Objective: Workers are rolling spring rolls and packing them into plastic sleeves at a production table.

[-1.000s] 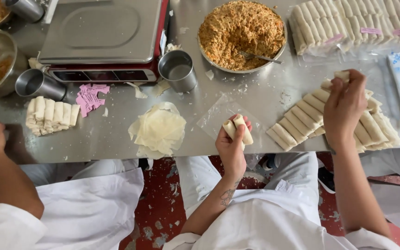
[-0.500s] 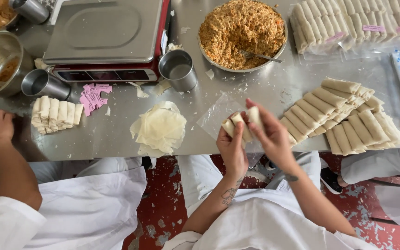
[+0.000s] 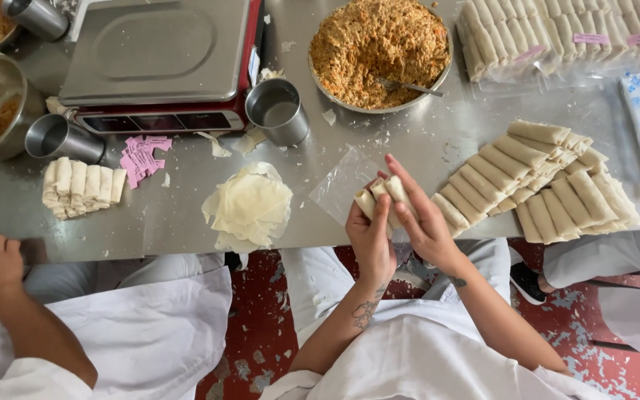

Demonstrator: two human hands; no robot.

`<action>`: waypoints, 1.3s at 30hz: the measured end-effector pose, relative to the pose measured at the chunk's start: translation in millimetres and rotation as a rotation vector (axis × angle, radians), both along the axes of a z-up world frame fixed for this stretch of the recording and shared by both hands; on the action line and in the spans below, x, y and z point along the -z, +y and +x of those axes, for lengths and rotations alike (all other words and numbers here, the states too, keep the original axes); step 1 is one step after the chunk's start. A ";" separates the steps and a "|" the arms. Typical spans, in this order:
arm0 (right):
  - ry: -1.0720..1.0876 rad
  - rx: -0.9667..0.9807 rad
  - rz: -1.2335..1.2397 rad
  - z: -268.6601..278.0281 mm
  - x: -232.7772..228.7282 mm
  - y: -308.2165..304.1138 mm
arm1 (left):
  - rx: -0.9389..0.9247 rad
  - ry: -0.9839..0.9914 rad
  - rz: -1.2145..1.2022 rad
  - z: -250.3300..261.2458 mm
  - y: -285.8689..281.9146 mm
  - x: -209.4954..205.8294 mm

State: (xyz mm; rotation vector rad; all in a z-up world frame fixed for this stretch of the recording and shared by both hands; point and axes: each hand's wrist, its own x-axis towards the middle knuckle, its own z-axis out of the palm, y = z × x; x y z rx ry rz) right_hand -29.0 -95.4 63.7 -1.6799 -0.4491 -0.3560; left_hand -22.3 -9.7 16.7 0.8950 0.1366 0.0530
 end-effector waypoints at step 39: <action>0.158 0.551 -0.317 11.7 -15.1 -90.0 | 0.151 0.121 -0.189 -4.5 4.7 -13.7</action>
